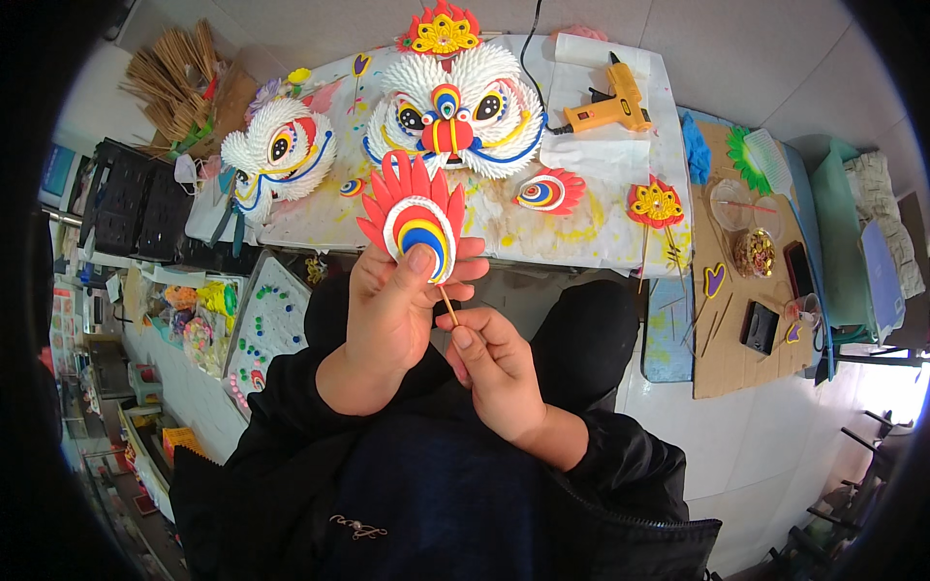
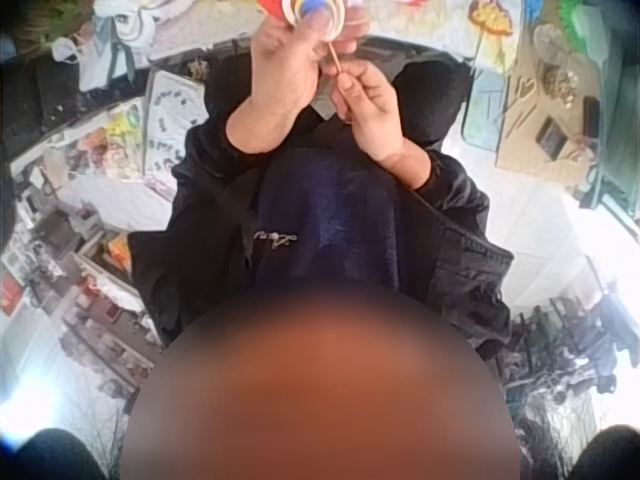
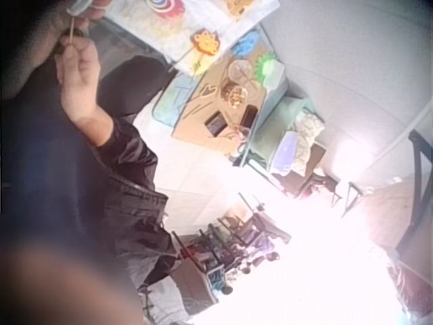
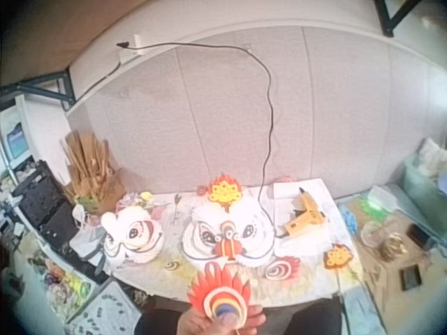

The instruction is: The person assembles decorative elements for a lion dance mask by attaching colorful paper cutouts to wooden sticks and trimming them with shears. They then affix small foam pieces to the mask using a hot glue gun and a brush, and finally attach a heart-shaped cutout to the mask.

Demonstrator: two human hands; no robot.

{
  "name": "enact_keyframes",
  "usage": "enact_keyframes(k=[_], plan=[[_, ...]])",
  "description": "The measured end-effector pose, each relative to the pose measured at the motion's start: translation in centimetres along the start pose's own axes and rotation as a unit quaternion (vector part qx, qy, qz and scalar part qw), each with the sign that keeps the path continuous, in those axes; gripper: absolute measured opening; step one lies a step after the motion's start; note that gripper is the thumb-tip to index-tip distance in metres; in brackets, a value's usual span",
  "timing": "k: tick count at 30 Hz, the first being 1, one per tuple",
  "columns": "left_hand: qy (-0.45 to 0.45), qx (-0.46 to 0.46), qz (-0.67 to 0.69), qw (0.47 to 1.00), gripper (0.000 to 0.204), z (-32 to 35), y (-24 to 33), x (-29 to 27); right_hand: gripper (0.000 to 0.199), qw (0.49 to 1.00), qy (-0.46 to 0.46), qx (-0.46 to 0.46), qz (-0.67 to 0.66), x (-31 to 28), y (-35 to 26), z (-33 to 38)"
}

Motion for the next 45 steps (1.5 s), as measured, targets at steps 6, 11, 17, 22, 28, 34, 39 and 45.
enact_keyframes(k=[6, 11, 17, 22, 28, 34, 39, 45], plan=[[0.017, -0.011, -0.001, 1.0, 0.033, 0.5, -0.4, 0.3, 0.019, 1.0, 0.016, -0.005, -0.019, 0.2, 0.2, 0.3], [0.006, -0.008, -0.003, 1.0, 0.032, 0.6, -0.5, 0.4, 0.019, 0.999, 0.024, 0.008, -0.021, 0.1, 0.1, 0.4], [-0.004, -0.026, 0.03, 0.999, 0.031, 0.8, -0.4, 0.4, 0.019, 0.999, 0.026, 0.005, -0.024, 0.3, 0.0, 0.5], [-0.009, -0.029, 0.05, 0.998, 0.029, 1.0, -0.4, 0.5, 0.018, 0.999, 0.032, -0.014, -0.023, 0.3, 0.2, 0.5], [-0.012, -0.035, 0.055, 0.998, 0.028, 1.2, -0.7, 0.5, 0.019, 0.998, 0.035, -0.043, -0.03, 0.3, 0.3, 0.4], [-0.005, -0.045, 0.047, 0.998, 0.027, 1.6, -1.1, 0.7, 0.018, 0.996, 0.049, -0.066, -0.028, 0.2, 0.5, 0.4], [-0.004, -0.046, 0.045, 0.998, 0.027, 1.7, -1.6, 0.6, 0.017, 0.996, 0.028, -0.081, -0.027, -0.2, 0.8, 0.3], [0.024, -0.041, 0.05, 0.998, 0.025, 1.6, -2.0, 0.1, 0.017, 1.0, 0.014, -0.023, 0.0, -0.5, 0.5, -0.7]])
Point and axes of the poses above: each hand's wrist, its own z-axis away from the middle knuckle, its own x-axis out of the palm, y = z × x, the point moved 1 cm from there along -z, towards the middle knuckle, and after that the axes turned 2 degrees about z, right-handed, at the moved point
